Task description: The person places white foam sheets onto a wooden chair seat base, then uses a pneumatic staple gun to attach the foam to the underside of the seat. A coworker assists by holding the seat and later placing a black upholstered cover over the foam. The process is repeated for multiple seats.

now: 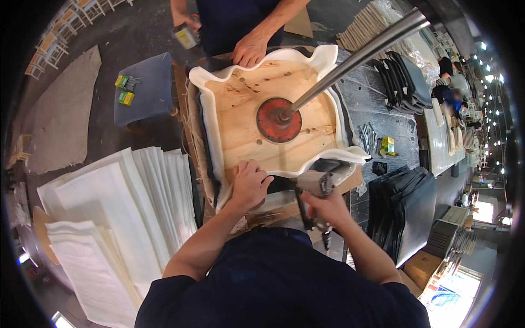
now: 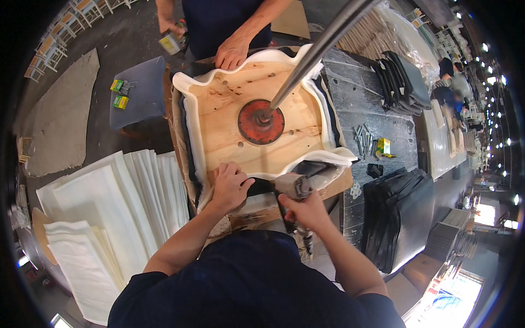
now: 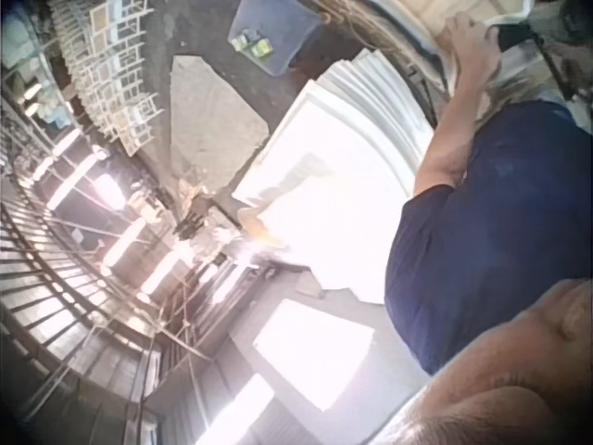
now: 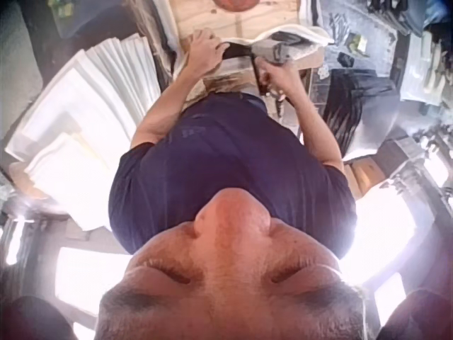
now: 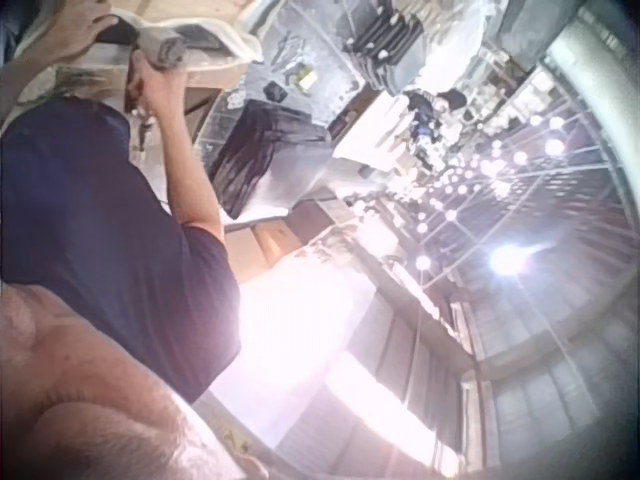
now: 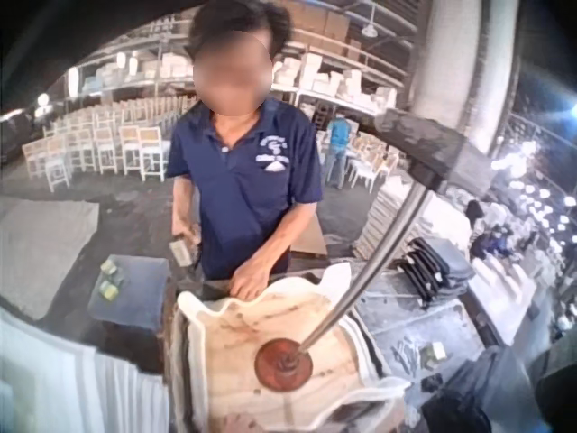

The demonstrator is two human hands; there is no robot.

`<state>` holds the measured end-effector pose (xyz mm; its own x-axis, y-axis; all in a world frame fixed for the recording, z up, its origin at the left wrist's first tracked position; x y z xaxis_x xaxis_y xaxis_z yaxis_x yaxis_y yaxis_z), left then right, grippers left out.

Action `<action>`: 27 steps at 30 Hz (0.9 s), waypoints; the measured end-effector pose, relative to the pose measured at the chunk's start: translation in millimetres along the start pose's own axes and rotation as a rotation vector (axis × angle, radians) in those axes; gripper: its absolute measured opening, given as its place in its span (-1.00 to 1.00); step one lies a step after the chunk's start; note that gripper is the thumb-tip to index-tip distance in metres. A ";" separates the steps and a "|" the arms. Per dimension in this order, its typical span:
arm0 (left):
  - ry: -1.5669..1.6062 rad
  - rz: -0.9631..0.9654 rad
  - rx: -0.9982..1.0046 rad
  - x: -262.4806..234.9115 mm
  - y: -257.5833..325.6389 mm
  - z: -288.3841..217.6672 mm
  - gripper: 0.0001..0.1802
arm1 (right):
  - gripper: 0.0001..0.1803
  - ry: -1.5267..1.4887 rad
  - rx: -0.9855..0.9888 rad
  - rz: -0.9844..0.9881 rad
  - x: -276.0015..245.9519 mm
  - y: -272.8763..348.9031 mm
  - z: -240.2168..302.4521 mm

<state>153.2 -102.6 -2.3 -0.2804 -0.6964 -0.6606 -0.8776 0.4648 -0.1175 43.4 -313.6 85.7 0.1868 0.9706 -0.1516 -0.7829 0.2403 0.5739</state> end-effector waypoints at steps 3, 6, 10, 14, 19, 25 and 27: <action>0.003 0.003 -0.045 9.7 1.5 -6.4 -0.76 | -0.53 -0.003 0.080 -0.021 29.1 -1.1 -15.5; 0.008 0.024 -0.077 13.8 1.6 -6.8 -0.77 | -0.59 0.104 0.104 -0.060 40.3 -6.2 -20.6; 0.011 0.014 -0.078 12.2 0.1 -4.1 -0.77 | -0.62 0.123 0.100 -0.078 49.7 -10.3 -16.1; 0.051 0.025 -0.091 9.9 -2.2 -0.7 -0.79 | -0.65 0.157 0.073 -0.084 61.7 -12.1 -1.1; 0.051 0.039 -0.096 8.1 -1.1 0.2 -0.82 | -0.57 0.244 0.111 -0.103 69.3 -14.2 13.8; 0.025 -0.009 -0.101 12.5 1.1 -1.9 -0.83 | -0.43 0.299 0.171 -0.108 67.1 -16.8 3.3; -0.008 0.031 -0.117 13.2 -0.9 -4.6 -0.83 | -0.43 0.318 0.068 -0.126 66.6 -18.3 -0.8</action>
<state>148.5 -114.7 -7.6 -0.3056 -0.6782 -0.6683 -0.9081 0.4186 -0.0095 69.7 -253.4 64.5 0.0771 0.8836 -0.4619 -0.7219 0.3690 0.5854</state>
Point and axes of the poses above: each hand's wrist, its own y-axis away from the middle knuckle, its own x-axis out of the palm, z = x × y, the point moved 5 cm from there along -y, towards the middle knuckle, and after that the axes turned 3 degrees about -x, right-handed, at the moved point
